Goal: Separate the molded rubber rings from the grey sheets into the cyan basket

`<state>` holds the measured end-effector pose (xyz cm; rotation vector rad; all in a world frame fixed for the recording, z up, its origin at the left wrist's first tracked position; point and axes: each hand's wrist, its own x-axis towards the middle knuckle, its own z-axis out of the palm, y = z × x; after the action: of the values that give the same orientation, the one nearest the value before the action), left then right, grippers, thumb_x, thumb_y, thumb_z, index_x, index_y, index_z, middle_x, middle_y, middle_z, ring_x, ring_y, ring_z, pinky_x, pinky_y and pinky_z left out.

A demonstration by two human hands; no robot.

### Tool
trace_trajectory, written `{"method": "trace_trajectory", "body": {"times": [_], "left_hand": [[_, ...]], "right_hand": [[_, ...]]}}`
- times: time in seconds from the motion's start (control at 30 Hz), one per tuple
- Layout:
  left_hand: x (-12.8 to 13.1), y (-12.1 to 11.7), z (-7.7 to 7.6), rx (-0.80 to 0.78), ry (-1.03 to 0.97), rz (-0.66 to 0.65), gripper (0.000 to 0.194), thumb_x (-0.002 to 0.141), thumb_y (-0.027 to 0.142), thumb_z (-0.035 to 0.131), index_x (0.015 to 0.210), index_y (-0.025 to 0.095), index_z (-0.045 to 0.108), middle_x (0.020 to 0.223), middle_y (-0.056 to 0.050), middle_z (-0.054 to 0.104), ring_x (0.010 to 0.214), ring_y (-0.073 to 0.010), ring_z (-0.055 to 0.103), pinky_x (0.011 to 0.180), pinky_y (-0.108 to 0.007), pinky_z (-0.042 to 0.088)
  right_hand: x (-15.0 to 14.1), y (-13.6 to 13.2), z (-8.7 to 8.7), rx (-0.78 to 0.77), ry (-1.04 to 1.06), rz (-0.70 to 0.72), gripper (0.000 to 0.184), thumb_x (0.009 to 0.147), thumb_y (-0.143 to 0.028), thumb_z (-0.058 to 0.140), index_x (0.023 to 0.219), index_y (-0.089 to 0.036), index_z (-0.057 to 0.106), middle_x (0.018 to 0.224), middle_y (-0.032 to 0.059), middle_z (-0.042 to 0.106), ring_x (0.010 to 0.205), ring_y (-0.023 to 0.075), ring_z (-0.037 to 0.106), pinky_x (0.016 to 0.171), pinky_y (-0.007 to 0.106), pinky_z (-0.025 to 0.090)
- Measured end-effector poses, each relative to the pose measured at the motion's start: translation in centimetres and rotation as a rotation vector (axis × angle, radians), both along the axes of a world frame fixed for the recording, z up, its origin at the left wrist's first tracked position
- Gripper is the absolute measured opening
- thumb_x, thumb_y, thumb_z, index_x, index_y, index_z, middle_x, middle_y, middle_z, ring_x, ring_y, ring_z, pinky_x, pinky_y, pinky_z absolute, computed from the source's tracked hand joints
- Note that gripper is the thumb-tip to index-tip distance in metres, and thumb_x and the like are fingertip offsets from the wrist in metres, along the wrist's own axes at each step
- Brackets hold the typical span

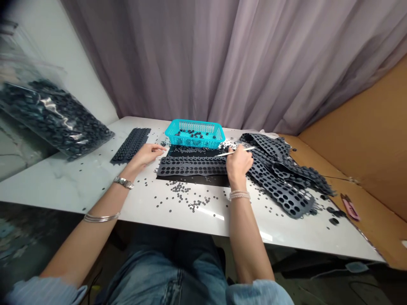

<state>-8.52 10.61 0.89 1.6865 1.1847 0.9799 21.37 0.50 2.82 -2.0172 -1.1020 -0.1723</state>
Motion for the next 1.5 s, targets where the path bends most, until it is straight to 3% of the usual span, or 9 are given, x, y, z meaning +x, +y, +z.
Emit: {"method": "trace_trajectory", "body": {"times": [0.07, 0.13, 0.23, 0.33, 0.43, 0.67, 1.03, 1.3, 1.5], "left_hand": [[-0.5, -0.1, -0.1, 0.081, 0.118, -0.011, 0.017, 0.063, 0.024, 0.070, 0.078, 0.020, 0.076, 0.057, 0.002, 0.057, 0.053, -0.0116, 0.046, 0.055, -0.027, 0.033], [-0.5, -0.3, -0.2, 0.155, 0.217, -0.033, 0.016, 0.061, 0.021, 0.069, 0.076, 0.022, 0.077, 0.059, 0.001, 0.060, 0.057, -0.0136, 0.049, 0.059, -0.029, 0.036], [-0.1, -0.6, -0.6, 0.256, 0.328, -0.049, 0.018, 0.061, 0.020, 0.068, 0.076, 0.023, 0.078, 0.069, -0.003, 0.065, 0.068, -0.0176, 0.055, 0.068, -0.032, 0.040], [0.2, -0.8, -0.9, 0.328, 0.402, -0.066, 0.019, 0.063, 0.019, 0.067, 0.078, 0.023, 0.078, 0.078, -0.006, 0.068, 0.079, -0.0218, 0.058, 0.077, -0.035, 0.042], [0.3, -1.0, -1.1, 0.381, 0.450, -0.075, 0.019, 0.066, 0.019, 0.064, 0.081, 0.022, 0.077, 0.084, -0.008, 0.069, 0.086, -0.0237, 0.059, 0.084, -0.038, 0.043], [0.6, -1.7, -0.7, 0.436, 0.519, -0.083, 0.021, 0.071, 0.016, 0.061, 0.085, 0.020, 0.076, 0.090, -0.010, 0.066, 0.091, -0.0247, 0.059, 0.087, -0.039, 0.044], [1.3, -1.5, -1.0, 0.436, 0.523, -0.081, 0.016, 0.069, 0.010, 0.062, 0.076, 0.020, 0.074, 0.086, -0.009, 0.064, 0.092, -0.0248, 0.058, 0.089, -0.039, 0.044], [1.5, -0.8, -1.2, 0.290, 0.412, 0.083, 0.010, 0.071, 0.016, 0.062, 0.067, 0.017, 0.072, 0.063, -0.002, 0.064, 0.067, -0.0181, 0.058, 0.067, -0.030, 0.044], [1.2, -0.5, -1.6, 0.208, 0.342, 0.160, 0.013, 0.071, 0.025, 0.064, 0.068, 0.016, 0.073, 0.055, 0.001, 0.062, 0.054, -0.0140, 0.054, 0.054, -0.026, 0.037]], "right_hand": [[0.6, -0.4, 0.2, 0.035, -0.088, -0.147, 0.051, 0.093, -0.043, 0.045, 0.127, -0.007, 0.055, 0.099, 0.0253, 0.067, 0.101, 0.0357, 0.061, 0.084, 0.046, 0.042], [-0.6, -0.2, 0.3, 0.122, -0.062, -0.120, 0.056, 0.097, -0.049, 0.029, 0.134, -0.012, 0.049, 0.094, 0.0192, 0.069, 0.092, 0.0305, 0.064, 0.081, 0.043, 0.044], [-4.3, 0.9, 0.1, 0.234, 0.262, 0.262, 0.058, 0.099, -0.051, 0.013, 0.134, -0.019, 0.047, 0.085, 0.0103, 0.069, 0.074, 0.0195, 0.066, 0.070, 0.032, 0.049], [-8.1, 2.2, -0.9, 0.120, 0.651, 0.684, 0.056, 0.096, -0.056, 0.026, 0.120, -0.015, 0.056, 0.081, 0.0100, 0.070, 0.066, 0.0167, 0.066, 0.055, 0.026, 0.050], [-10.4, 3.0, -2.3, 0.011, 0.759, 0.815, 0.036, 0.092, -0.045, 0.046, 0.097, -0.013, 0.062, 0.073, 0.0078, 0.070, 0.060, 0.0137, 0.065, 0.053, 0.023, 0.053], [-11.7, 4.1, -4.6, -0.060, 0.639, 0.873, 0.022, 0.086, -0.030, 0.052, 0.086, -0.014, 0.066, 0.067, 0.0033, 0.070, 0.055, 0.0103, 0.063, 0.057, 0.021, 0.053], [-12.5, 4.3, -4.1, -0.120, 0.394, 0.866, 0.024, 0.086, -0.025, 0.048, 0.080, -0.016, 0.070, 0.065, 0.0014, 0.070, 0.055, 0.0114, 0.061, 0.060, 0.022, 0.048], [-13.7, 5.2, -2.8, -0.140, 0.358, 0.813, 0.023, 0.078, -0.013, 0.049, 0.060, -0.018, 0.063, 0.054, 0.0043, 0.065, 0.054, 0.0170, 0.064, 0.060, 0.026, 0.051], [-13.7, 4.8, -3.3, -0.117, 0.409, 0.813, 0.021, 0.079, -0.014, 0.050, 0.065, -0.017, 0.065, 0.055, 0.0041, 0.067, 0.054, 0.0166, 0.065, 0.060, 0.025, 0.052]]}}
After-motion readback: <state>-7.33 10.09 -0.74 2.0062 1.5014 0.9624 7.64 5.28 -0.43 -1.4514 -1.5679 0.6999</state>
